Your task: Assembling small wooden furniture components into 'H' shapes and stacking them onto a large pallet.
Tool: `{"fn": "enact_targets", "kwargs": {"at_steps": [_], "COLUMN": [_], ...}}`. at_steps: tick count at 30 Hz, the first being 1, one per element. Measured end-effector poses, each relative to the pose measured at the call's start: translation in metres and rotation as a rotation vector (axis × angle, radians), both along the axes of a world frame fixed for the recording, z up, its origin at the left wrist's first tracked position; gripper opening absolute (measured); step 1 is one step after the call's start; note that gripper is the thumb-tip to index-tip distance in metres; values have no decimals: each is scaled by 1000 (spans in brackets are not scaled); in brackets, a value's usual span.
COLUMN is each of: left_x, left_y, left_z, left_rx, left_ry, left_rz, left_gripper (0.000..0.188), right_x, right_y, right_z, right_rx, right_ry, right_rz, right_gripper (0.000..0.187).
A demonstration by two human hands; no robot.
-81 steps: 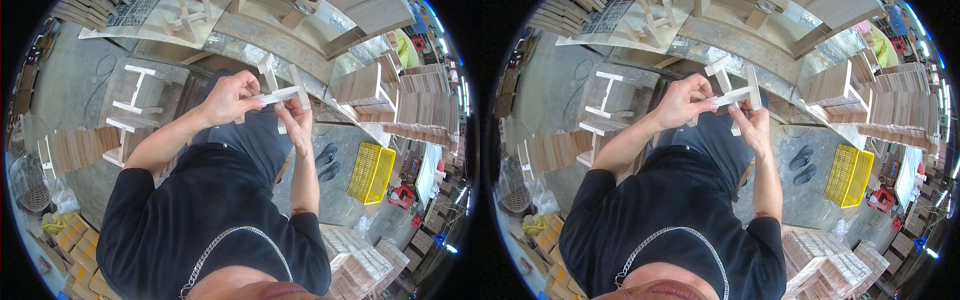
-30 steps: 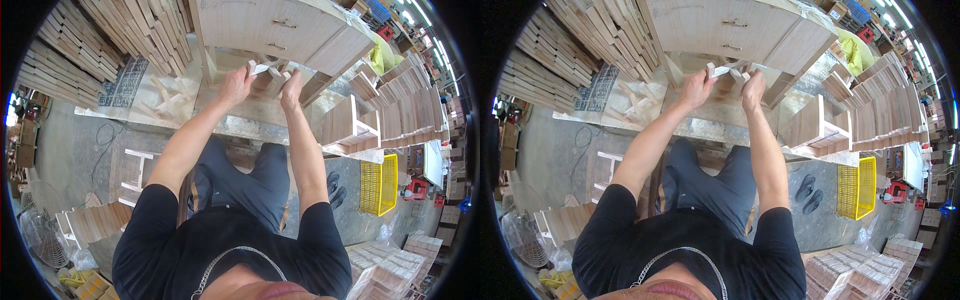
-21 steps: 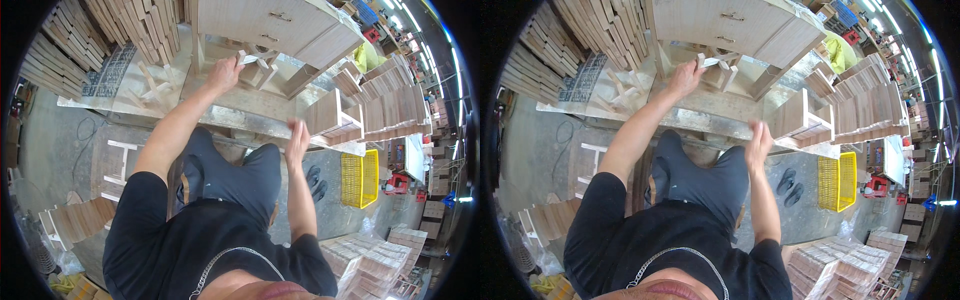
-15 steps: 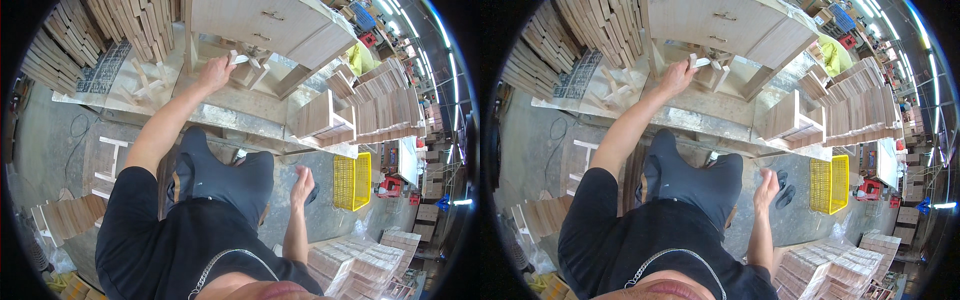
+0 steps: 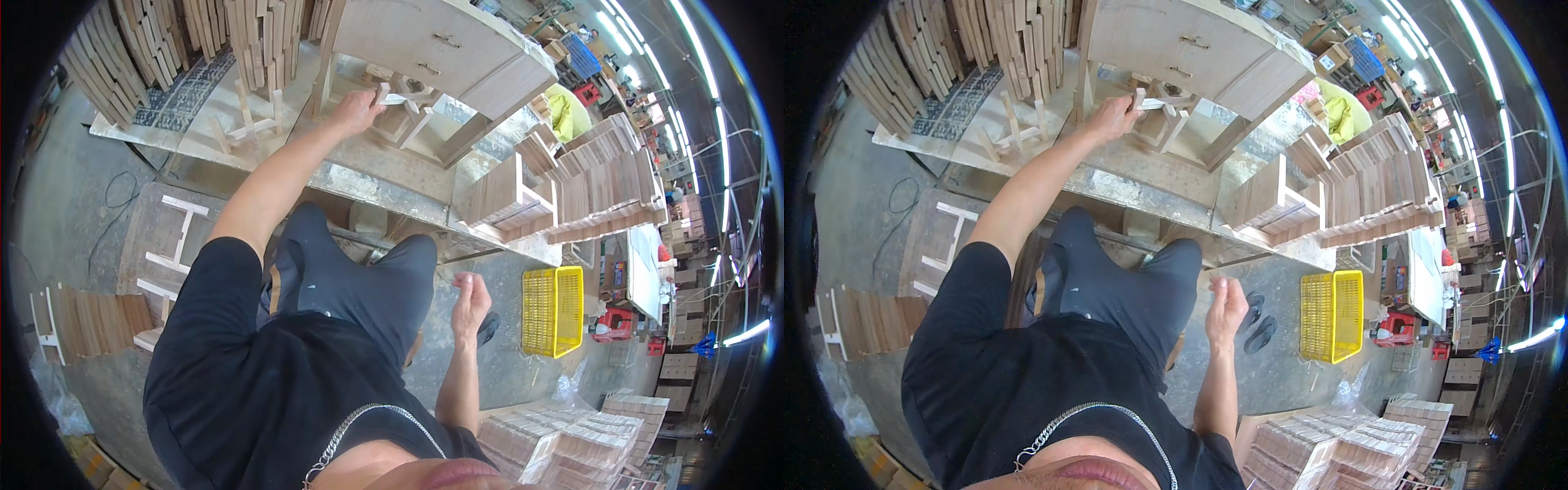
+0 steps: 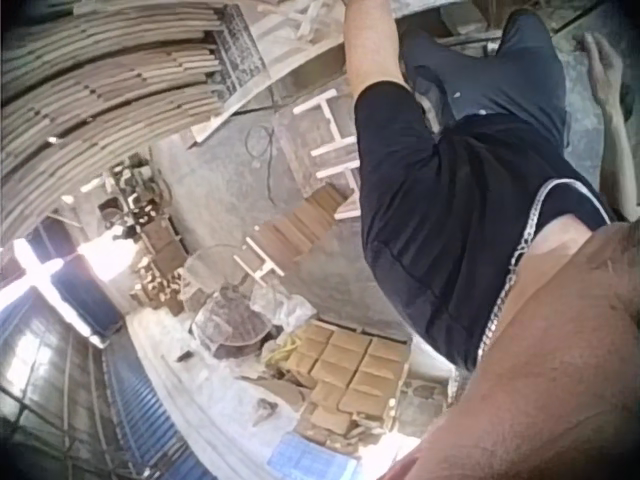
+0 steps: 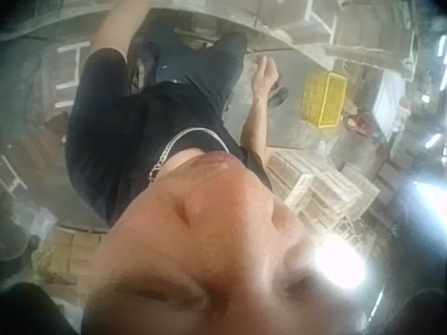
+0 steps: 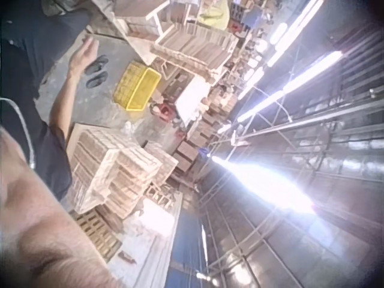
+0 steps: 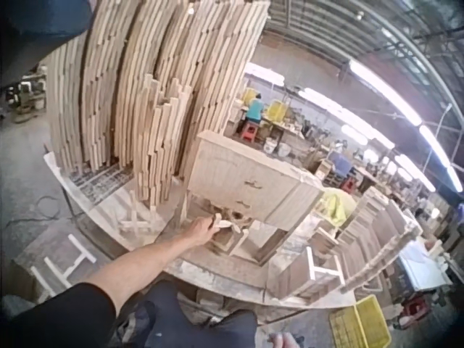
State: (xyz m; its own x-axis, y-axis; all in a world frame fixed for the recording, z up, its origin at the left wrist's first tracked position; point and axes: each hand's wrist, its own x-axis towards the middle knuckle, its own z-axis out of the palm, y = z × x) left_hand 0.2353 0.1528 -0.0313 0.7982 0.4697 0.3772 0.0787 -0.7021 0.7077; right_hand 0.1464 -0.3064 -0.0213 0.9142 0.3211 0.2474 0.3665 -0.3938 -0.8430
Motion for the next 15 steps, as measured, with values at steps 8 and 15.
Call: {"fn": "enact_targets", "kwargs": {"at_steps": [8,15], "left_x": [-47,-161], "left_y": [-10,-44], "left_z": [4,40], "left_rx": [-47,-613], "left_ry": [-25,128], "left_rz": [-87,-288], "left_gripper": [35,32], "right_x": [-9,48], "right_y": [-3,93], "right_z": [9,58], "right_rx": [-243,-435], "right_ry": [-87,-708], "right_rz": [153,428], "right_gripper": [14,43]}}
